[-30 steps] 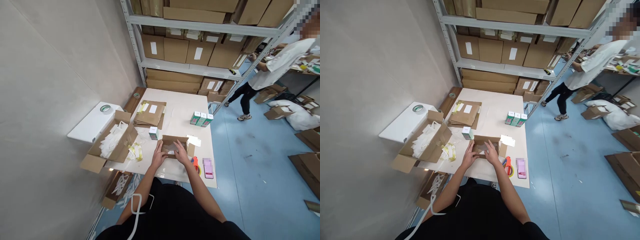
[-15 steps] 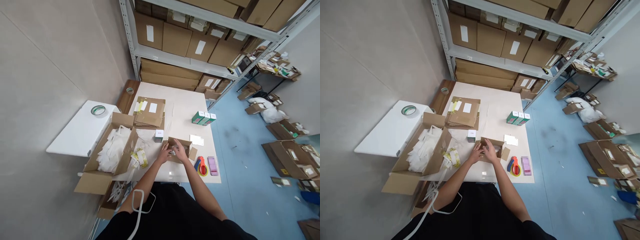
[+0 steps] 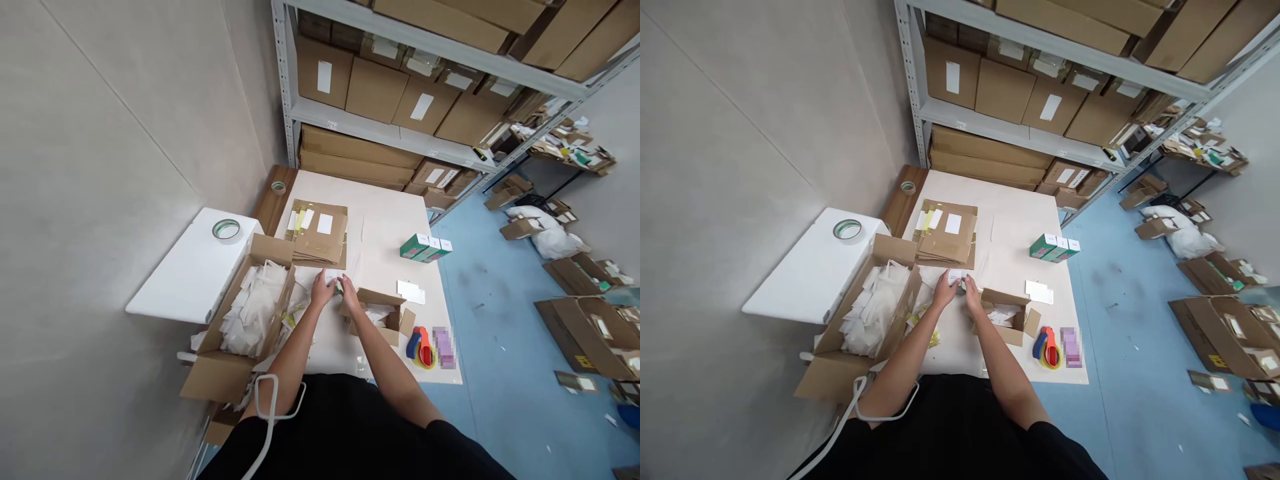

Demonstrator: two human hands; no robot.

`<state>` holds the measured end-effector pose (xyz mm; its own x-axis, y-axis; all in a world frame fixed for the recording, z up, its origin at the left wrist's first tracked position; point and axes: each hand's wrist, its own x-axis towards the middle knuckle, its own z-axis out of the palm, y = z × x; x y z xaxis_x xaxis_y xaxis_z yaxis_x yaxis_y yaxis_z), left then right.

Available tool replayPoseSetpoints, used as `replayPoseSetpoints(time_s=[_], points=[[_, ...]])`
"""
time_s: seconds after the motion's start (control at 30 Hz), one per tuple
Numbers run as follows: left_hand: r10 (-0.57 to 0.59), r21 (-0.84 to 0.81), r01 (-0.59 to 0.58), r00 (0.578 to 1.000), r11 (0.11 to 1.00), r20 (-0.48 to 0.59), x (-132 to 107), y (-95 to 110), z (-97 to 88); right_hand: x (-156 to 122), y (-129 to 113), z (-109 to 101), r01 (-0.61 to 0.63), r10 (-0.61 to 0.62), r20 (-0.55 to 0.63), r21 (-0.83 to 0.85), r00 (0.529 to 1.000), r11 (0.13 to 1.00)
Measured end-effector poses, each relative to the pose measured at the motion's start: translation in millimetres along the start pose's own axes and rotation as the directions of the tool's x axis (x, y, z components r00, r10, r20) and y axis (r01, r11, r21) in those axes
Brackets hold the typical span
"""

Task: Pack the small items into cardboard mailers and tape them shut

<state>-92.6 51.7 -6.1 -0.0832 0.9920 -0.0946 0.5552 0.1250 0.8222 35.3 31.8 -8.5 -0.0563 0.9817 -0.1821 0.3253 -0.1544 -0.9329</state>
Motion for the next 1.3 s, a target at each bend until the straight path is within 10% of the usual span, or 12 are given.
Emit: replayPoseSetpoints(time_s=[0.3,0.7,0.9,1.1,1.3], points=[[-0.126,-0.013,0.126,0.992,0.992,-0.022,6,-19,-24.2,-10,-11,28,-0.235,0.230,0.055,0.336,0.972,0.912],[-0.049,-0.217,0.002,0.976,0.976,-0.212,-39,58,-93.5,-26,-24,-29,-0.051,0.063,-0.130,0.092,0.989,0.994],[-0.062,-0.474,0.039,0.998,0.880,-0.032,-68,87,-50.6,-83,-20,-85,-0.096,0.155,-0.460,0.148,0.875,0.984],[-0.006,-0.236,0.070,0.966,0.969,0.260,-86,88,15.4,-138,3,-131,-0.191,0.188,-0.647,0.067,0.738,0.979],[-0.063,-0.077,0.099,0.923,0.992,0.381,-91,86,50.5,-145,29,-157,-0.219,0.182,-0.606,0.014,0.774,0.976]])
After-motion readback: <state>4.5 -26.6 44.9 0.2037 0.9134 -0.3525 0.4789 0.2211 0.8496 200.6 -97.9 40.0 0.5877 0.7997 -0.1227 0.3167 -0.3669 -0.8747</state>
